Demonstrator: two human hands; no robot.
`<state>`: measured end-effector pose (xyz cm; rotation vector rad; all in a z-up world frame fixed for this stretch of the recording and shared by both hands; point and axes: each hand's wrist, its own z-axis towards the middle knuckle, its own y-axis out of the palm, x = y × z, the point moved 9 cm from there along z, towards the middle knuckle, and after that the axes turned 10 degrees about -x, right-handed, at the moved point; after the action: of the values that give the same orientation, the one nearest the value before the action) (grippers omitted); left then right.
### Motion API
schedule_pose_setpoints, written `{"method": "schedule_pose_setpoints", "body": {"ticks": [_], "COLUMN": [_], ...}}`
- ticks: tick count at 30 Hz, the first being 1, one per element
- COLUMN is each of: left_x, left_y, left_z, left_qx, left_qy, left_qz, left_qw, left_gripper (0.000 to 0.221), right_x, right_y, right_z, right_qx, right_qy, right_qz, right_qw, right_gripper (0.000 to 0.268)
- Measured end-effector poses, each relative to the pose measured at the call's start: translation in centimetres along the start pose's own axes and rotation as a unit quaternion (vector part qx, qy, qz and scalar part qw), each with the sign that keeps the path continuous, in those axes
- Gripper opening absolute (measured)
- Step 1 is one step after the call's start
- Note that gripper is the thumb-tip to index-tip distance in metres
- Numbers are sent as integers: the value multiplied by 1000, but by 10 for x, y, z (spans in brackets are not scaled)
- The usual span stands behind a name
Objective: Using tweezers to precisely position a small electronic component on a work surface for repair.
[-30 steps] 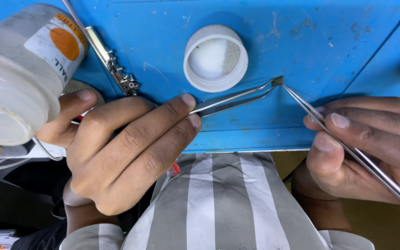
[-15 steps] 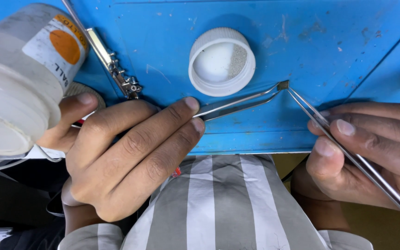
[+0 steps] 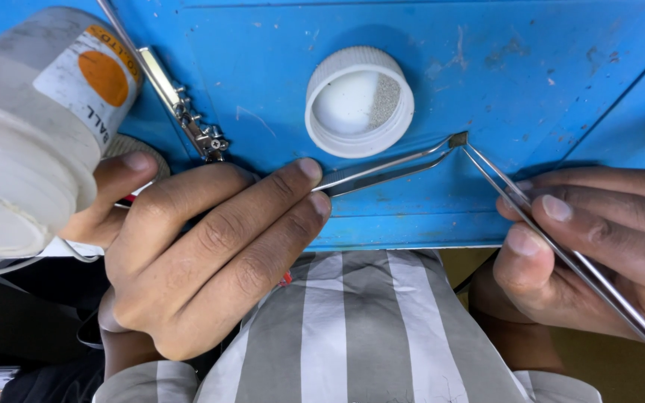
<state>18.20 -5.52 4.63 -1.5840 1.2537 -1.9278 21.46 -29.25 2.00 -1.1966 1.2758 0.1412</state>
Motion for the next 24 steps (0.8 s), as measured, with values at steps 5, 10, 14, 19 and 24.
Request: {"method": "schedule_pose_setpoints", "body": {"ticks": [5,10,14,19,24], "left_x": [0,-1,-3,-5,-5], "left_y": [0,0,2,1,2], "left_z": [-2,-3,-6,-7,-7], "left_qx": [-1,10,-5,-3,8], "left_qy": [-2,2,3,7,15], "left_qz": [0,4,-6,-7,-4], "left_qw": [1000,1000,1000,1000,1000], "left_gripper": [15,16,15,17,19], "right_x": [-4,-6,-6,-4,-6], "right_y": [-1,0,2,5,5], "right_z": [1,2,2,3,4], "right_qx": [5,-9,-34,-29,-30], "right_qy": [-29,-2,-31,-38,-35], "right_qz": [-4,-8,-24,-16,-18], "right_qw": [1000,1000,999,999,999], "right_gripper": [19,18,20,20,21]}}
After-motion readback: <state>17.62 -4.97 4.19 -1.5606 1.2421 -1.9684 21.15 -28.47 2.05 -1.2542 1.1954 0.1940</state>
